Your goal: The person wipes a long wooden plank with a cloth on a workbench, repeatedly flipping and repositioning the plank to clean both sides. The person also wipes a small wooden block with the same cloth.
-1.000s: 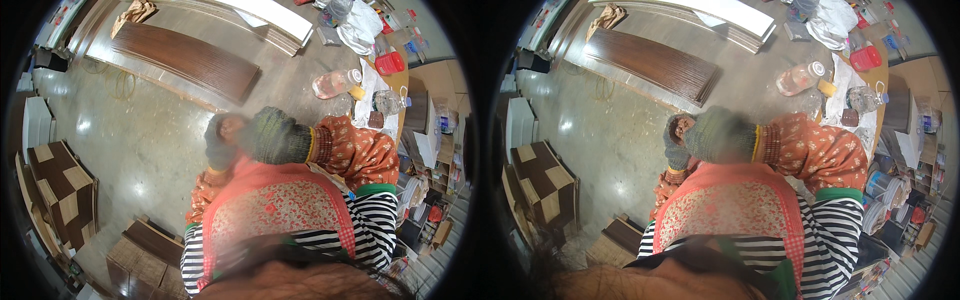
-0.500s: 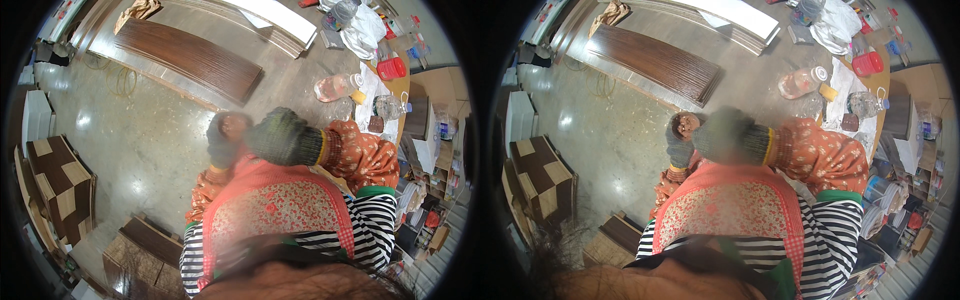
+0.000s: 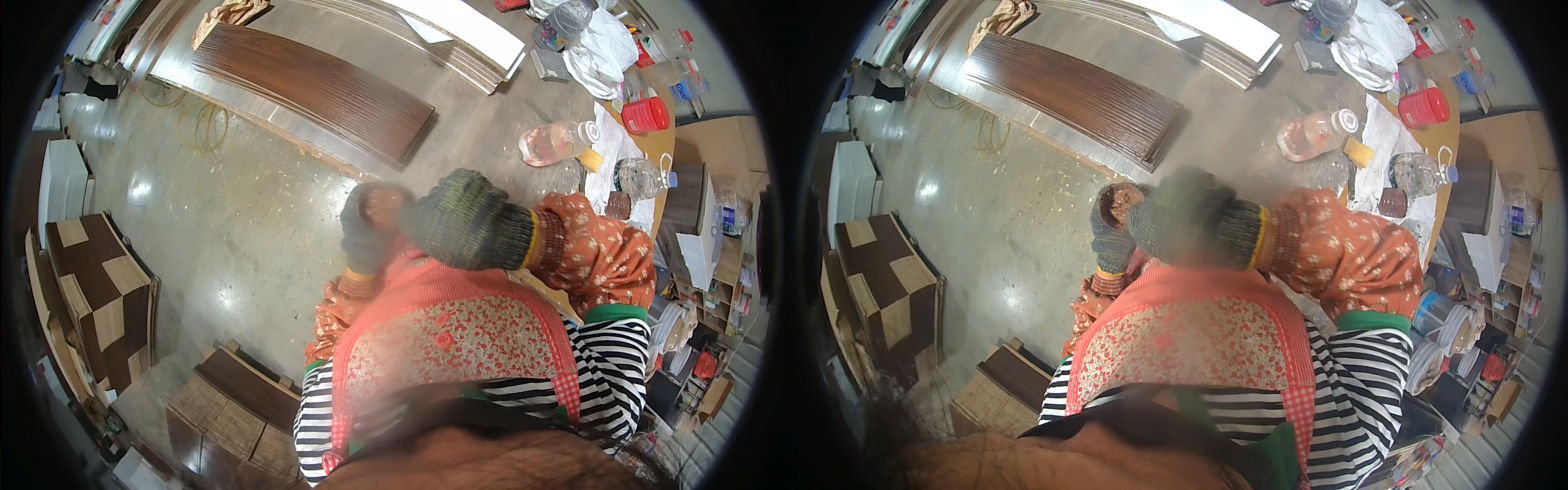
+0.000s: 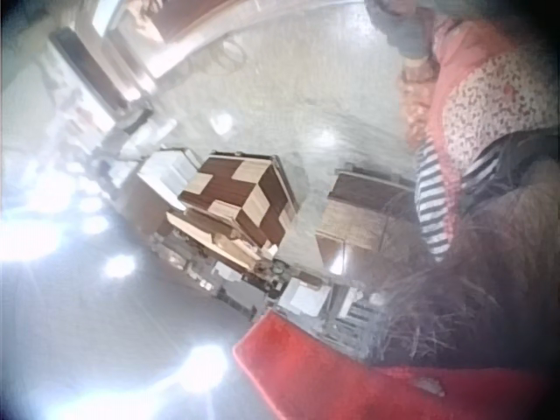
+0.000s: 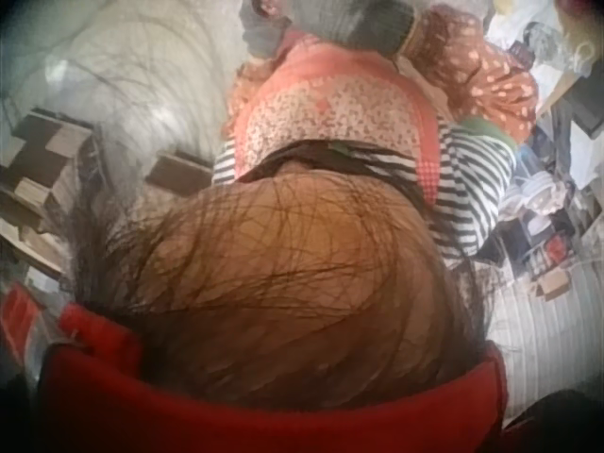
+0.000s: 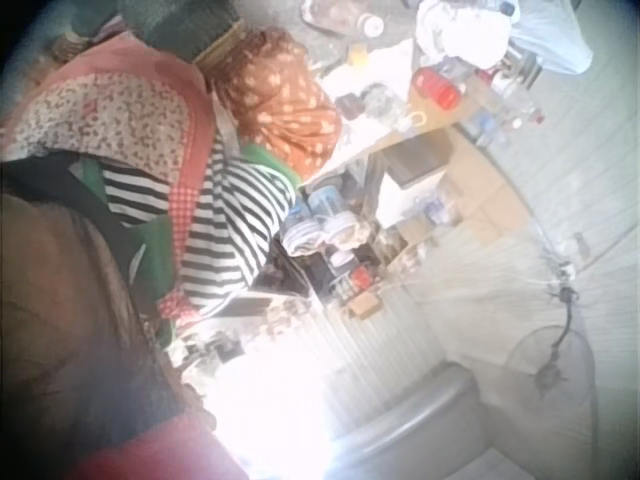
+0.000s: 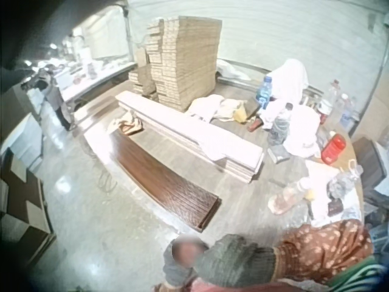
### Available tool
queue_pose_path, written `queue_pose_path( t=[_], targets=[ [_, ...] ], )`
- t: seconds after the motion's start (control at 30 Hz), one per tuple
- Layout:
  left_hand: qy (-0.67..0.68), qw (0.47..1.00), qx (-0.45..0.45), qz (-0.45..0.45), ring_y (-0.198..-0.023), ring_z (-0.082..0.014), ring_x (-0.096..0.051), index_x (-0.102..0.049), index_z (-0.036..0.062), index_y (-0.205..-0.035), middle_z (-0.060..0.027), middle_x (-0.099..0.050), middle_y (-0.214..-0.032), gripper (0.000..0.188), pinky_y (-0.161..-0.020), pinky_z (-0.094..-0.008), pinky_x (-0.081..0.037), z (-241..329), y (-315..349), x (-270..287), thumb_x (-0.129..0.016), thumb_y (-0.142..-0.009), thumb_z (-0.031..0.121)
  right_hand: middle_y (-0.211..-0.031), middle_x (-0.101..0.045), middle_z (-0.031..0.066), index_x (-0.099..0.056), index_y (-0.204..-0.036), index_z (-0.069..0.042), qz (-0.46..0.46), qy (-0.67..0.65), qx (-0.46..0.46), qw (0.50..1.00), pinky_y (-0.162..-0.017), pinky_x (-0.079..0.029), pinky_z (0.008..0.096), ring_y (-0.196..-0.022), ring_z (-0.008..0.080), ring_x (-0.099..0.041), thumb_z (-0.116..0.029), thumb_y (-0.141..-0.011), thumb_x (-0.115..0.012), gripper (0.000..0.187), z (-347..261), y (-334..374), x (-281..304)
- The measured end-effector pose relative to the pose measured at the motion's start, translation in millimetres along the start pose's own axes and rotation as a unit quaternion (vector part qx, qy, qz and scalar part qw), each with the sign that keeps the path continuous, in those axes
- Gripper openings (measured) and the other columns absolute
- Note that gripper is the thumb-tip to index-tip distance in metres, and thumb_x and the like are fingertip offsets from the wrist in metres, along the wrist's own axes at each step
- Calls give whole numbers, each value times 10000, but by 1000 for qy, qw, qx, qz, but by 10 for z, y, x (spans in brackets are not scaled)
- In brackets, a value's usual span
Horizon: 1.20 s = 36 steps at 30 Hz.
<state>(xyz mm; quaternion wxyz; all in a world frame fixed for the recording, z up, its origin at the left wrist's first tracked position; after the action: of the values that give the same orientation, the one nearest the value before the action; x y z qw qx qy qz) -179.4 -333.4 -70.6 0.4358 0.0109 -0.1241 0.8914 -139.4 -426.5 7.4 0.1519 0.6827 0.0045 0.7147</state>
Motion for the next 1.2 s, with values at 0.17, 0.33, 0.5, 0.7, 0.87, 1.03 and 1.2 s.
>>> queue_pose_path(
  t=[0.17,0.33,0.5,0.7,0.87,1.03,1.2],
  targets=[
    [34,998,-45,1,-891,-221,-620,-528,4,-1131,-110,-635,-969,496,-788,-331,-502,65,41,-16,-758,-694,47,-694,-570,136,-651,-709,-76,138,-104,-217,961,-639,-482,517,-598,270,-545,-312,-860,-513,312,208,-17,122],
    [-62,997,-50,9,-910,-219,-620,-540,8,-1130,-114,-640,-1001,454,-818,-333,-496,-11,36,3,-737,-725,61,-654,-608,162,-679,-743,-93,59,0,19,998,-577,-499,483,-684,301,-625,-367,-869,-537,333,-64,-60,-89],
    [25,998,-52,-2,-942,-193,-624,-564,2,-1112,-103,-651,-1032,398,-860,-315,-490,10,-10,-40,-730,-761,86,-670,-629,164,-682,-744,-127,-1,-48,-81,996,-586,-522,384,-738,270,-657,-416,-873,-548,344,277,35,-196],
    [29,995,-73,-63,-988,-203,-612,-535,-2,-1144,-112,-629,-1074,459,-875,-322,-489,144,29,-92,-744,-742,68,-789,-652,122,-645,-765,-161,85,208,-210,952,-617,-521,388,-739,256,-652,-355,-859,-546,237,297,-31,-23],
    [-38,998,-51,-20,-1025,-208,-597,-516,0,-1179,-120,-611,-1114,510,-898,-332,-478,-182,82,-43,-758,-739,87,-591,-551,168,-635,-717,-44,103,96,1,990,-496,-413,445,-536,281,-543,-371,-833,-535,361,132,138,101],
    [-34,994,-65,-83,-972,-228,-607,-505,19,-1218,-115,-604,-1100,628,-826,-333,-506,-326,154,-151,-804,-687,170,-634,-565,84,-625,-715,-135,241,15,152,958,-550,-447,399,-612,247,-571,-259,-760,-593,137,217,119,710],
    [-66,987,-141,-32,-1000,-217,-593,-488,12,-1249,-121,-608,-1109,610,-872,-338,-484,-43,230,-93,-780,-742,185,-614,-575,47,-619,-629,-150,320,254,147,901,-526,-442,374,-592,252,-572,-236,-721,-614,126,87,127,946]
  ],
)
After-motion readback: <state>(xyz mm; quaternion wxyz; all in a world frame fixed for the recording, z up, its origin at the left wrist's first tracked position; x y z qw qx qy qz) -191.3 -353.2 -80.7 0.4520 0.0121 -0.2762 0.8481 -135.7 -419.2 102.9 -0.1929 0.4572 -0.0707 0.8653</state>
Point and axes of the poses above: each hand's wrist, its own y-axis away from the middle knuckle, its own x-axis out of the back of the hand, z = x × y, the point moved 9 cm from there along -y, towards the middle knuckle
